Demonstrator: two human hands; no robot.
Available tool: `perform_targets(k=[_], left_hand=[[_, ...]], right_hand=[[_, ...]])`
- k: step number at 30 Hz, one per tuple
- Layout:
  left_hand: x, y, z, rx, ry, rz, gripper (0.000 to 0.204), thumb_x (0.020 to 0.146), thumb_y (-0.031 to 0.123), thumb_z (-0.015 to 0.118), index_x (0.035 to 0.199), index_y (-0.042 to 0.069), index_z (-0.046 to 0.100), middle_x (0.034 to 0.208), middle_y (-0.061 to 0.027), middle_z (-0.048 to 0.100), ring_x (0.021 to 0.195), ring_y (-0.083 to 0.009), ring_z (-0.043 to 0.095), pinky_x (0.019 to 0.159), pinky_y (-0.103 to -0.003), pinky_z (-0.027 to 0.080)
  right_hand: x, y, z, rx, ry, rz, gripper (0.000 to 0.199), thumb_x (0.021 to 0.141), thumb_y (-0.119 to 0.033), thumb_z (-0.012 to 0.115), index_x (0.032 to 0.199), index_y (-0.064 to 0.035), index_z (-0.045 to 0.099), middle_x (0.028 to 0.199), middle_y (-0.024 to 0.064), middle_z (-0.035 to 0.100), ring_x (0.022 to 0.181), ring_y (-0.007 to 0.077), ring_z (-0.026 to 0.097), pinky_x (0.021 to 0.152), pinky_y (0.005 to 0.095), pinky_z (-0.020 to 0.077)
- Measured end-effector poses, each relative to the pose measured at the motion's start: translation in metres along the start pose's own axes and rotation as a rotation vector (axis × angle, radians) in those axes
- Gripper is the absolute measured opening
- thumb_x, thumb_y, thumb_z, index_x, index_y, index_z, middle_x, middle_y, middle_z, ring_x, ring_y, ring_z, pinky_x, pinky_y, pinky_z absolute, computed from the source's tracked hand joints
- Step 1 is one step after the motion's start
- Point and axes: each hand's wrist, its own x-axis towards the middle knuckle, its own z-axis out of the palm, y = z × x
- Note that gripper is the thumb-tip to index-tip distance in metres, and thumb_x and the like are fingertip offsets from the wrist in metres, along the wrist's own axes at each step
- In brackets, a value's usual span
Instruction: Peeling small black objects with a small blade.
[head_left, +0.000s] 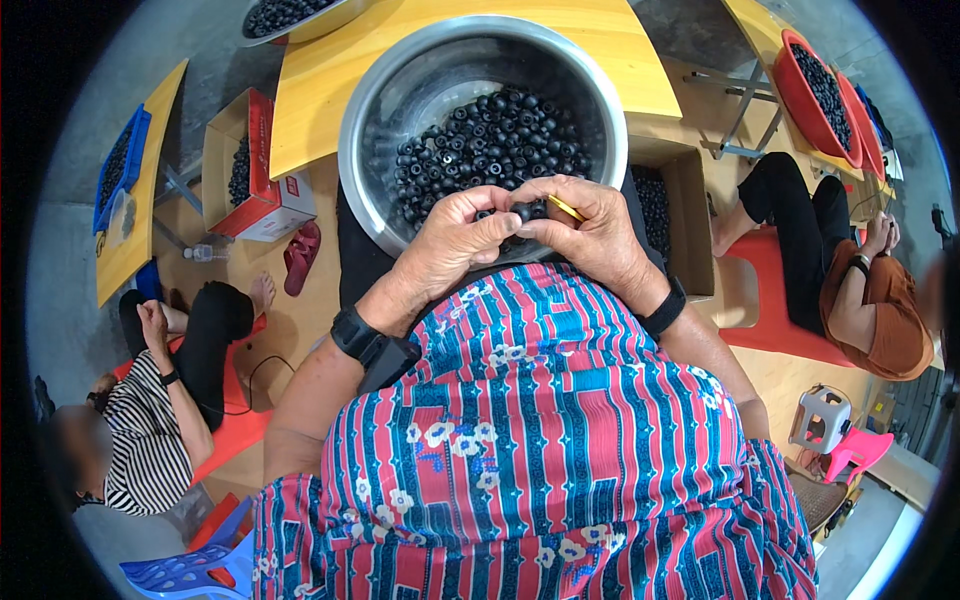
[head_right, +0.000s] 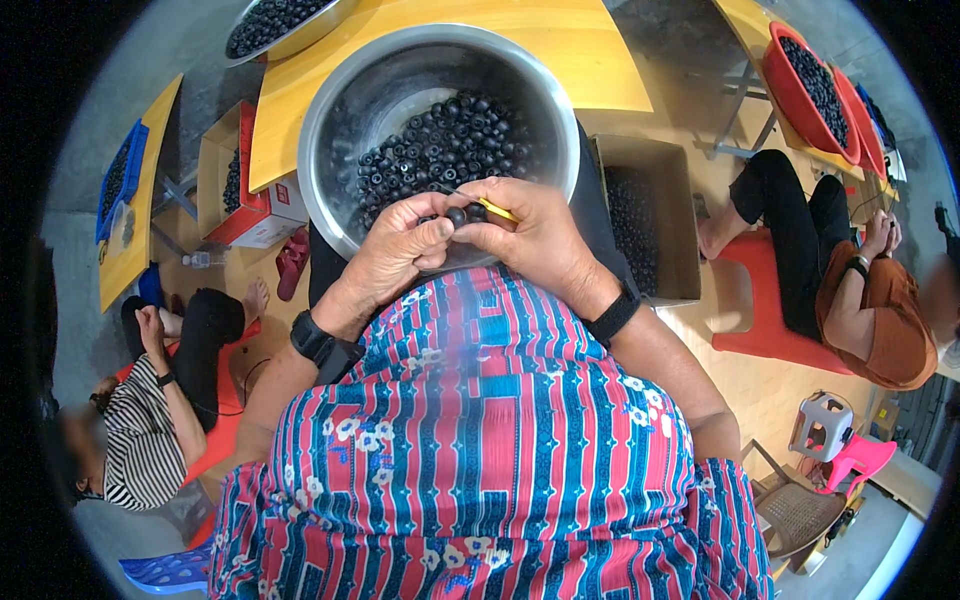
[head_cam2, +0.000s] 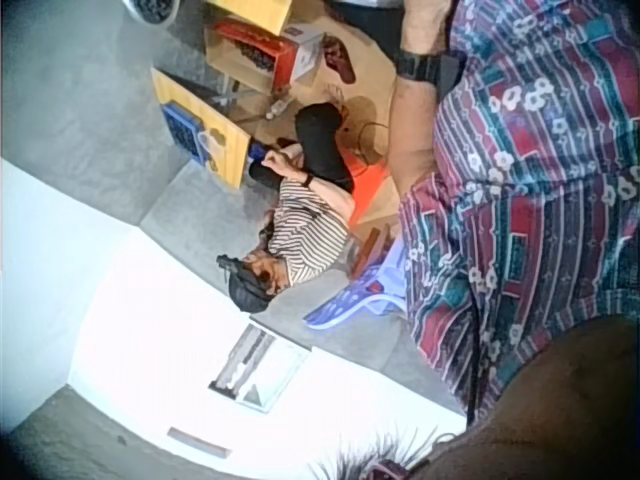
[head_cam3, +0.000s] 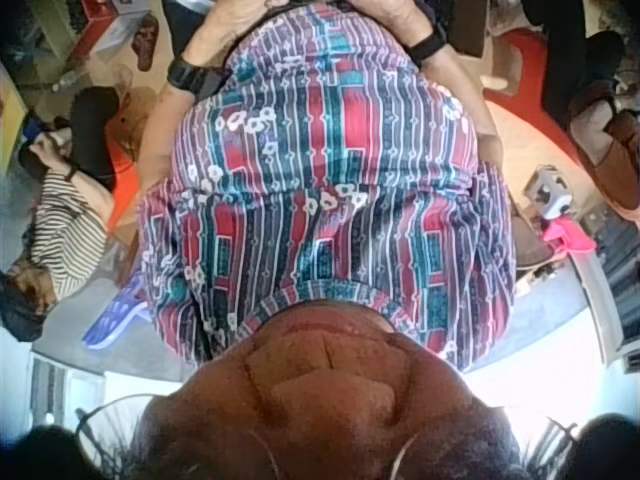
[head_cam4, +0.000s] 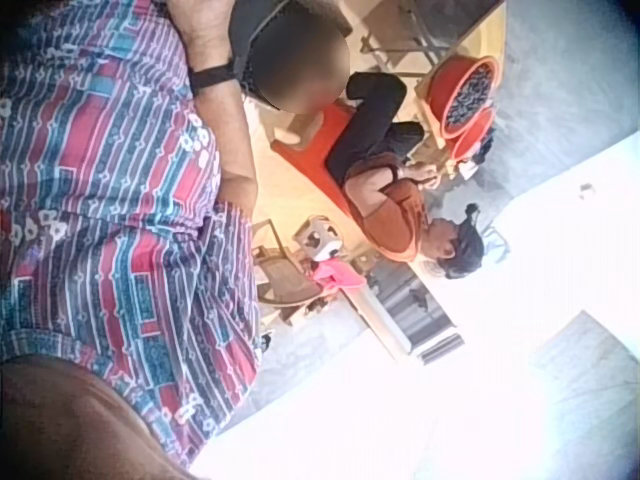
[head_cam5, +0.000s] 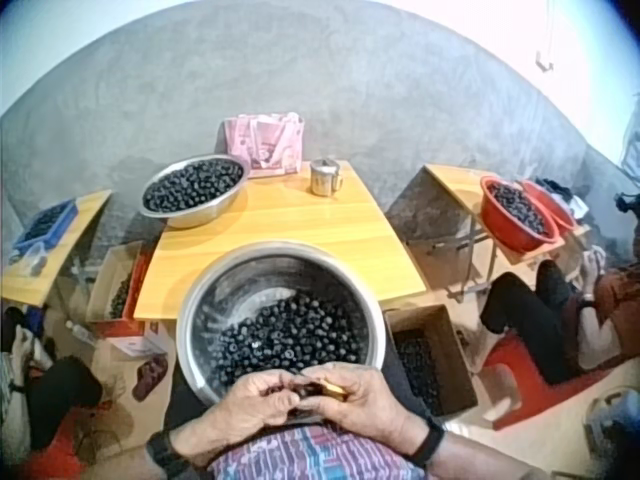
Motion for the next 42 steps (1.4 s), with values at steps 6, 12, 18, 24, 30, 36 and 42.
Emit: perform_targets(k=[6,12,18,24,30,36,42], left_hand=[[-0.001,0.001,0.004,-0.037,0.002,-0.007,0.021,0.098,0.022,0.062,0.109,0.005,0.058,0.086,0.0044,0.051,0.063,-0.0010,0.037,0.053,-0.016,0.032],[-0.002,-0.003,0.002,-0.138,-0.003,0.067,0.025,0.104,0.030,0.050,0.115,0.007,0.052,0.085,0.0021,0.046,0.067,-0.0042,0.037,0.058,-0.018,0.034],[-0.005,-0.001,0.006,-0.127,-0.010,0.102,0.027,0.105,0.034,0.046,0.112,0.008,0.048,0.085,0.0010,0.045,0.069,-0.0055,0.038,0.060,-0.018,0.034],[-0.006,0.000,0.007,-0.049,-0.020,0.118,0.031,0.104,0.039,0.047,0.109,0.008,0.048,0.082,0.0018,0.044,0.068,-0.0050,0.037,0.058,-0.018,0.032],[-0.006,0.000,0.007,-0.009,-0.027,0.121,0.033,0.103,0.041,0.047,0.109,0.008,0.048,0.080,0.0023,0.043,0.067,-0.0045,0.037,0.057,-0.018,0.031],[-0.007,0.001,0.007,-0.012,-0.032,0.112,0.029,0.104,0.036,0.047,0.110,0.007,0.048,0.081,0.0022,0.043,0.068,-0.0041,0.038,0.058,-0.017,0.032],[-0.007,0.000,0.007,0.014,-0.044,0.132,0.025,0.105,0.032,0.046,0.110,0.007,0.048,0.083,0.0018,0.043,0.068,-0.0038,0.038,0.058,-0.017,0.033]], right_hand=[[0.000,0.009,0.003,-0.020,0.038,-0.067,0.029,0.081,-0.009,0.076,0.107,-0.0014,0.068,0.099,0.0109,0.070,0.091,0.0194,0.067,0.082,0.0290,0.0513],[-0.002,0.007,-0.001,-0.126,0.164,-0.101,0.023,0.087,-0.017,0.070,0.103,-0.0022,0.065,0.093,0.0153,0.066,0.085,0.0275,0.066,0.075,0.0344,0.0506],[-0.002,0.007,-0.001,-0.328,0.027,-0.217,0.022,0.093,-0.028,0.060,0.093,-0.0060,0.061,0.081,0.0143,0.058,0.078,0.0365,0.060,0.066,0.0418,0.0479],[-0.001,0.006,0.000,-0.409,-0.006,-0.260,0.025,0.093,-0.032,0.060,0.092,-0.0066,0.061,0.080,0.0131,0.056,0.075,0.0353,0.059,0.065,0.0436,0.0471],[-0.001,0.005,0.001,-0.426,-0.010,-0.251,0.025,0.092,-0.031,0.061,0.090,-0.0060,0.059,0.079,0.0126,0.055,0.074,0.0343,0.059,0.064,0.0429,0.0469],[-0.001,0.008,0.001,-0.443,-0.006,-0.252,0.025,0.093,-0.030,0.061,0.091,-0.0060,0.059,0.080,0.0122,0.055,0.074,0.0342,0.059,0.064,0.0430,0.0467],[-0.002,0.007,0.001,-0.450,-0.011,-0.254,0.024,0.093,-0.031,0.061,0.092,-0.0063,0.059,0.080,0.0117,0.055,0.073,0.0333,0.059,0.064,0.0424,0.0469]])
